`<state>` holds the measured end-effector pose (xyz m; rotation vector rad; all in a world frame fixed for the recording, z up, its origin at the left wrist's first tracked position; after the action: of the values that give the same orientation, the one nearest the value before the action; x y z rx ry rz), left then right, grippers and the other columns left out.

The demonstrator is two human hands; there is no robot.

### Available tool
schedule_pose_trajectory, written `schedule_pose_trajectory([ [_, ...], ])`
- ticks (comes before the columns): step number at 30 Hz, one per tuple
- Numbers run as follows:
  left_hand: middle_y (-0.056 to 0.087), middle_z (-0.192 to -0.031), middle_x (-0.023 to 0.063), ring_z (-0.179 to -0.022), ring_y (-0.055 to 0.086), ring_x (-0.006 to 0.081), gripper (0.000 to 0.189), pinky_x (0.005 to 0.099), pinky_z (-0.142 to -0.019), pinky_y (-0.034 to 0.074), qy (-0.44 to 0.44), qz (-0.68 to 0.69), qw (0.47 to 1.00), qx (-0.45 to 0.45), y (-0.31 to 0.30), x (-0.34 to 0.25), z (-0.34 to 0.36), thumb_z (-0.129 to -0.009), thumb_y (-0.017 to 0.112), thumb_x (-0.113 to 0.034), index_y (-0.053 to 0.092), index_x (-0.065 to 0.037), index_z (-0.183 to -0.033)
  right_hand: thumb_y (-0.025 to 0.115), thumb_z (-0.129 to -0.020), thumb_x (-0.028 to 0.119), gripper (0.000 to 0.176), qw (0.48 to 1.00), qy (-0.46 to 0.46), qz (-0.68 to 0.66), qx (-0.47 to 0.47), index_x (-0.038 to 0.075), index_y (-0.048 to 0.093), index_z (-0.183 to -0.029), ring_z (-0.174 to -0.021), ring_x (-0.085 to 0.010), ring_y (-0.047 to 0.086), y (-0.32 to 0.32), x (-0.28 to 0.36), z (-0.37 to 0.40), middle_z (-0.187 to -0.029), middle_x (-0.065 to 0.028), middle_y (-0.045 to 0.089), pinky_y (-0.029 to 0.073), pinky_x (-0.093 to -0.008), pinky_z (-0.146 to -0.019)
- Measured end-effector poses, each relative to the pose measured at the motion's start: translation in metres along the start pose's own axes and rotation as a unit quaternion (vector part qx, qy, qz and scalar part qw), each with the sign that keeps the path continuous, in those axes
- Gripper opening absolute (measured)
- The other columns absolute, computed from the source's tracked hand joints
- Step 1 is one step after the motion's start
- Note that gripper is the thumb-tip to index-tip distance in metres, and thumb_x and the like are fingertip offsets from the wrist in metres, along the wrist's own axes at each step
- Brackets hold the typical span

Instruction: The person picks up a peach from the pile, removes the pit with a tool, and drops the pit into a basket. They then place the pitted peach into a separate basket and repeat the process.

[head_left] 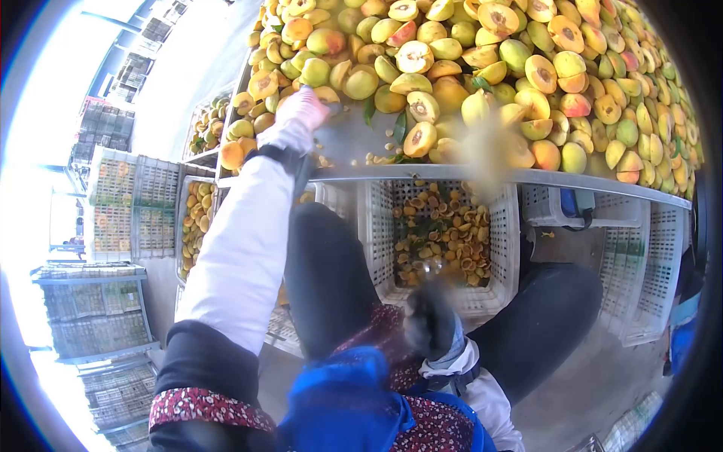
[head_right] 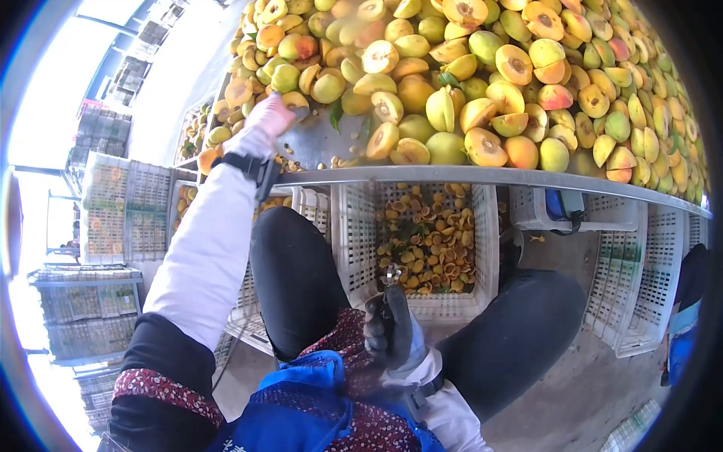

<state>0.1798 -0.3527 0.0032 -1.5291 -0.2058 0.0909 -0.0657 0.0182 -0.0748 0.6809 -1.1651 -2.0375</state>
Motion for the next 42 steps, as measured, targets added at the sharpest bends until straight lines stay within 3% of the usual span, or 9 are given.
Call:
schedule_pose_trajectory([
  [6,0.064,-0.104,0.0074,-0.094,0.058,0.0126,0.044,0.0292,-0.080,0.048,-0.079,0.363,0.902,0.220,-0.025,-0.042,0.064,-0.079,0.071,-0.029,0.061,0.000,-0.111,0.048,-0.091,0.055,0.043,0.997,-0.016,0.036,-0.071,0.012,0.053,-0.091,-0.042,-0.0083,0.036,0.019,0.013,0.006,-0.056,0.0030,0.042,0.028,-0.0227,-0.038],
  [9,0.067,-0.095,0.0076,-0.083,0.061,0.0135,0.036,0.0293,-0.075,0.051,0.095,0.470,0.844,0.241,-0.044,-0.071,0.141,-0.081,0.071,-0.021,0.063,-0.001,-0.109,0.048,-0.092,0.053,0.044,0.993,-0.046,0.028,0.104,0.010,0.053,-0.091,-0.042,-0.0081,0.037,0.064,0.022,0.022,-0.056,0.0022,0.044,0.028,-0.0225,-0.038],
  [15,0.062,-0.079,0.0035,-0.062,0.056,0.0058,0.034,0.0177,-0.043,0.043,-0.060,0.680,0.633,0.365,-0.010,-0.103,0.271,-0.087,0.064,-0.032,0.059,-0.002,-0.103,0.047,-0.097,0.041,0.038,0.954,-0.132,0.248,-0.103,0.005,0.055,-0.095,-0.040,-0.0085,0.041,0.076,0.037,0.019,-0.056,0.0007,0.048,0.031,-0.0227,-0.037],
  [17,0.062,-0.090,0.0033,-0.079,0.059,0.0086,0.036,0.0223,-0.067,0.047,-0.083,0.728,0.593,0.334,0.004,-0.098,0.282,-0.089,0.062,-0.034,0.058,-0.003,-0.108,0.050,-0.097,0.032,0.031,0.929,-0.107,0.302,-0.186,0.002,0.056,-0.099,-0.045,-0.0154,0.052,0.066,0.032,0.022,-0.062,-0.0031,0.055,0.039,-0.0294,-0.040],
  [19,0.063,-0.098,0.0034,-0.089,0.060,0.0097,0.034,0.0248,-0.081,0.048,-0.110,0.765,0.558,0.302,0.005,-0.101,0.292,-0.091,0.060,-0.030,0.058,-0.004,-0.112,0.051,-0.096,0.030,0.031,0.695,-0.423,0.547,-0.197,0.001,0.055,-0.104,-0.052,-0.0208,0.057,0.069,0.043,0.027,-0.068,-0.0069,0.060,0.044,-0.0331,-0.046],
  [22,0.061,-0.097,0.0035,-0.088,0.057,0.0098,0.034,0.0252,-0.080,0.047,-0.105,0.767,0.584,0.243,0.007,-0.105,0.298,-0.092,0.057,-0.033,0.056,-0.005,-0.111,0.053,-0.094,0.024,0.032,0.476,-0.469,0.710,-0.225,-0.002,0.053,-0.113,-0.070,-0.0317,0.063,0.071,0.036,0.043,-0.082,-0.0141,0.066,0.050,-0.0379,-0.060],
  [27,0.059,-0.094,0.0051,-0.085,0.052,0.0112,0.039,0.0267,-0.078,0.044,-0.032,0.743,0.649,0.162,0.006,-0.110,0.304,-0.092,0.057,-0.038,0.056,-0.003,-0.109,0.053,-0.093,0.025,0.031,0.439,-0.512,0.694,-0.254,0.001,0.054,-0.112,-0.074,-0.0396,0.062,0.066,0.034,0.046,-0.082,-0.0205,0.063,0.048,-0.0413,-0.061],
  [38,0.062,-0.087,0.0030,-0.080,0.058,0.0082,0.034,0.0233,-0.073,0.046,0.048,0.654,0.659,0.369,0.004,-0.131,0.295,-0.094,0.056,-0.033,0.061,-0.001,-0.105,0.046,-0.097,0.038,0.035,0.720,-0.381,0.564,-0.136,0.005,0.057,-0.099,-0.047,-0.0202,0.052,0.055,0.033,0.052,-0.066,-0.0086,0.058,0.041,-0.0324,-0.042],
  [42,0.063,-0.086,0.0033,-0.076,0.056,0.0077,0.029,0.0230,-0.069,0.047,0.117,0.673,0.663,0.306,0.000,-0.140,0.297,-0.094,0.056,-0.028,0.060,-0.001,-0.105,0.046,-0.095,0.045,0.040,0.995,-0.004,-0.012,0.101,0.007,0.054,-0.096,-0.042,-0.0100,0.035,0.050,0.003,0.037,-0.057,0.0001,0.042,0.030,-0.0246,-0.037],
])
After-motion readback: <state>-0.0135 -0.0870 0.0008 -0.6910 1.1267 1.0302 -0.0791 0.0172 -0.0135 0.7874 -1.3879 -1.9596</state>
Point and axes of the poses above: each hand's wrist, its own z-axis away from the middle knuckle, its own y-axis out of the palm, x = y × z, the point moved 6 cm from there along -z, towards the middle knuckle
